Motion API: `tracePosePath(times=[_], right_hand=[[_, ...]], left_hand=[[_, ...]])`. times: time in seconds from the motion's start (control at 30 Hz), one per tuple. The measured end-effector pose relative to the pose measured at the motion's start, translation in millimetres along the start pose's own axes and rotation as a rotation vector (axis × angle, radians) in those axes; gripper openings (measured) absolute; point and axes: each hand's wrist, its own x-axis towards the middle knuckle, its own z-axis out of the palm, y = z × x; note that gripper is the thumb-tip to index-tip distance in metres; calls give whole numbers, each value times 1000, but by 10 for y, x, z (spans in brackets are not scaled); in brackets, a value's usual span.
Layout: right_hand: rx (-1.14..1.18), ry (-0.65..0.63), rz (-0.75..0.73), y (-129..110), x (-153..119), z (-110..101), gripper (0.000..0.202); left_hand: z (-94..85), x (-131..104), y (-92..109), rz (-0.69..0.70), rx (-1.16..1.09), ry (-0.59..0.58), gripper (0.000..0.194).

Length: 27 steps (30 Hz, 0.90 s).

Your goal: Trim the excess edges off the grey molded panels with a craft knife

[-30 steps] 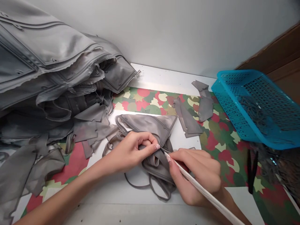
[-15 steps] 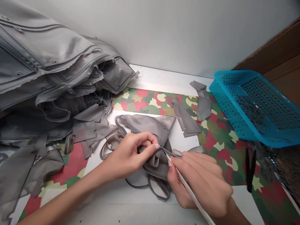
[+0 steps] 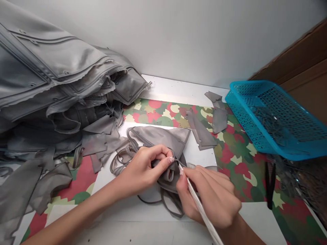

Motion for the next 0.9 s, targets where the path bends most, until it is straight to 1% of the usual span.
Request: tracePosePath(times=[0.13, 0.27, 0.37, 0.47, 0.53, 0.63, 0.73, 0.9], right_hand=[[9, -10, 2, 4, 8, 2, 13], [35, -41, -8, 16, 11, 23, 13], [25, -46, -21, 13, 0, 42, 12], [4, -51, -18, 1, -15, 48, 11], [-16, -54, -12, -7, -19, 52, 11], [-45, -44, -1, -23, -21, 66, 9], [-85, -4, 5, -53, -23, 77, 7], [-163, 70, 35, -145, -44, 79, 8]], left_hand=[[-20, 12, -19, 21, 81, 40, 21], [-31, 10, -63, 108, 211, 60, 16], [-19, 3, -73, 178, 273, 117, 11], [-6, -2, -46, 194, 286, 137, 9], [-2, -5, -19, 167, 268, 115, 8], [3, -11, 11, 103, 184, 55, 9], [16, -19, 7, 76, 63, 5, 12], [44, -22, -21, 29, -106, -37, 14]])
